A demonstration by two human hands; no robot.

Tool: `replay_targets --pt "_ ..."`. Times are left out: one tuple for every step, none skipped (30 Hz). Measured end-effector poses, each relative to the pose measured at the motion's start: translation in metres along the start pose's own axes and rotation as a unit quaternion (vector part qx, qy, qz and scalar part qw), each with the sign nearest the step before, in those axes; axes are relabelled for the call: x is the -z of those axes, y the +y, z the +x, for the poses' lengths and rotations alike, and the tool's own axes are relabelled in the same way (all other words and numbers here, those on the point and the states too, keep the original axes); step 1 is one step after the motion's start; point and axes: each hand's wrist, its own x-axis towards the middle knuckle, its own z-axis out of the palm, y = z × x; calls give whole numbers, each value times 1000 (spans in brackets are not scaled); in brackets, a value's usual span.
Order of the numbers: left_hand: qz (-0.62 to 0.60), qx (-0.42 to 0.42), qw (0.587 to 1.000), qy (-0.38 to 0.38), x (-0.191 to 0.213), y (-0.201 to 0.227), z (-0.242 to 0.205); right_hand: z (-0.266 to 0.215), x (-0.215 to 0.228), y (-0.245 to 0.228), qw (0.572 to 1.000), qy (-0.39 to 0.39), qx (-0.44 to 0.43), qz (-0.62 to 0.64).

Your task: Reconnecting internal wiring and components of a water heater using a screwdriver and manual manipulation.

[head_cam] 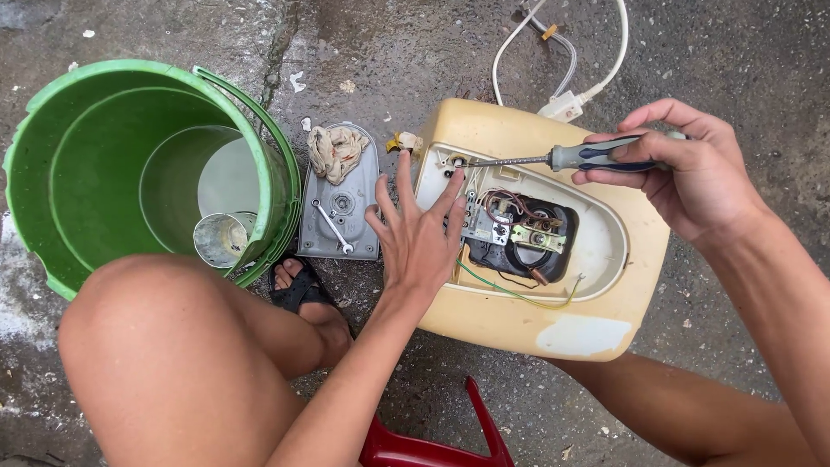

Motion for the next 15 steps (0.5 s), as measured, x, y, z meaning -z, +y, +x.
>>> replay_targets --pt "1 2 1000 -1 0 1 0 2 -2 0 1000 -1 -1 0" --pt "9 0 1000 -4 0 1 0 4 -3 1 1000 -4 4 -8" --pt "17 -1 1000 -8 1 1 0 6 -6 1 1000 -7 9 -16" --pt "18 1 1000 -8 2 1 0 5 -10 -1 1000 -9 8 -16" --pt "20 2 1000 -9 2 1 0 4 -13 -3 1000 0 6 -30" --pt "22 2 1000 -11 2 2 -1 3 -16 -5 999 8 4 -43" --pt "21 3 1000 -12 2 2 -1 1 -20 -8 999 9 3 -45" --pt "18 8 1000 -19 2 3 -1 -1 -25 -11 999 11 2 -47" --pt "15 12 999 -25 3 3 0 -3 -29 -14 999 12 3 -48" --pt "15 12 999 -26 2 3 0 -5 -32 -17 999 13 2 -49" --pt "18 11 1000 -22 3 3 0 -6 -36 -20 997 10 7 -71" --pt "21 10 1000 -19 3 3 0 -8 -39 -23 996 7 11 -93" --pt "20 10 1000 -19 2 3 0 -6 -40 -23 995 7 11 -94" --pt "16 10 1000 -20 2 3 0 -5 -41 -23 995 -2 23 -98" --pt "13 9 1000 -21 1 3 1 -4 -41 -23 994 -9 34 -102"
